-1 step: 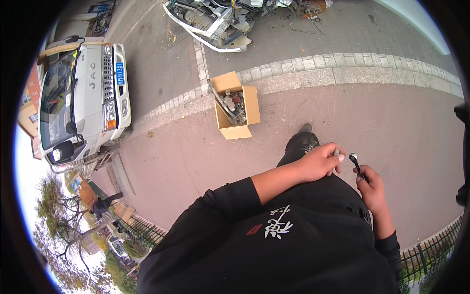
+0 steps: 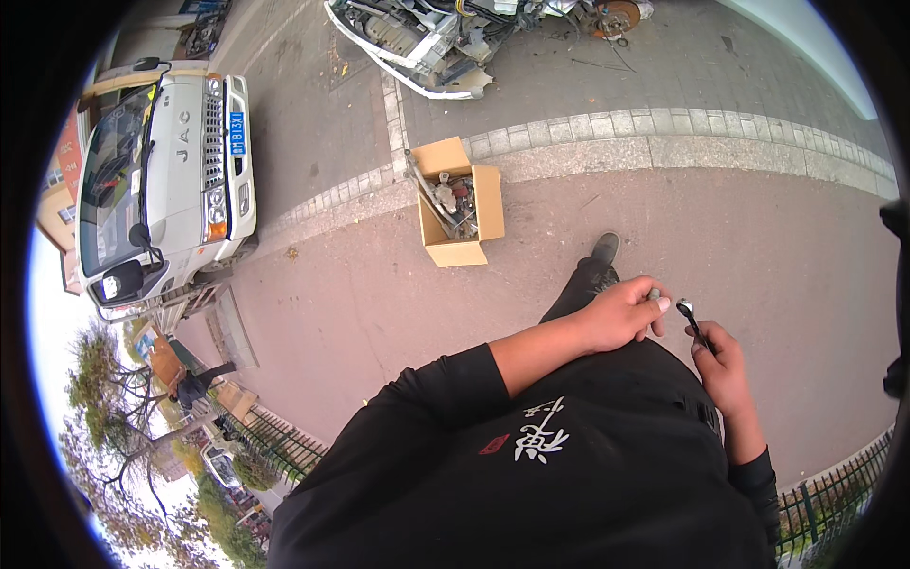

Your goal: The person selects a socket wrench from a tool cart, walks to a damaged white sedan, and uses the wrench to loosen and remove bolts from the front fender area. They then reposition and tighten the bolts to secure the fender in place.

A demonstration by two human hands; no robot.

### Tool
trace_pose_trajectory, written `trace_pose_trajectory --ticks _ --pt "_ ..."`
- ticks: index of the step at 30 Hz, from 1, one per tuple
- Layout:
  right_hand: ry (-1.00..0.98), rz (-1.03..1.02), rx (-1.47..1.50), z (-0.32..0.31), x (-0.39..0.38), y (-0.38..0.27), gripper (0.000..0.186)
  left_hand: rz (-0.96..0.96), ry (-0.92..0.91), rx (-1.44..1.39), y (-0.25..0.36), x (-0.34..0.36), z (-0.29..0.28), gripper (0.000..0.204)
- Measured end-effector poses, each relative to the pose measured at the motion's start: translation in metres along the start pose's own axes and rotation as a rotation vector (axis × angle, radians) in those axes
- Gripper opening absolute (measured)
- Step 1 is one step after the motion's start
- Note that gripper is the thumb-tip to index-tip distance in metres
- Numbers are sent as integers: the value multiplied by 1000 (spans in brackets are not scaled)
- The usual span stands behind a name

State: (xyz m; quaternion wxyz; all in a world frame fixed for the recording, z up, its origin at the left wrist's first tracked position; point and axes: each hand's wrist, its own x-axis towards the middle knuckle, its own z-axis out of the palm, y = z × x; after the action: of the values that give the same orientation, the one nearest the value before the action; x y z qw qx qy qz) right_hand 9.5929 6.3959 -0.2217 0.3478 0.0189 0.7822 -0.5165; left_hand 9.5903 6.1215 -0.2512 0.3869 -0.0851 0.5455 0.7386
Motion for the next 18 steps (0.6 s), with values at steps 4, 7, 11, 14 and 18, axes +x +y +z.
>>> trace_pose_trajectory --ticks 4,7,11,14,18 --pt "-83 -35 -89 -67 49 -17 17 45 140 -11 23 52 22 29" --pt "-29 -105 -108 -112 84 -26 20 -70 159 -144 42 109 26 34" --pt "106 -148 -71 -186 115 -38 26 -110 88 -148 99 197 44 19" --pt "151 -140 41 -239 130 -43 27 -58 26 -2 151 255 67 17" --pt "172 52 225 -311 165 -44 24 -108 -43 39 212 335 90 16"
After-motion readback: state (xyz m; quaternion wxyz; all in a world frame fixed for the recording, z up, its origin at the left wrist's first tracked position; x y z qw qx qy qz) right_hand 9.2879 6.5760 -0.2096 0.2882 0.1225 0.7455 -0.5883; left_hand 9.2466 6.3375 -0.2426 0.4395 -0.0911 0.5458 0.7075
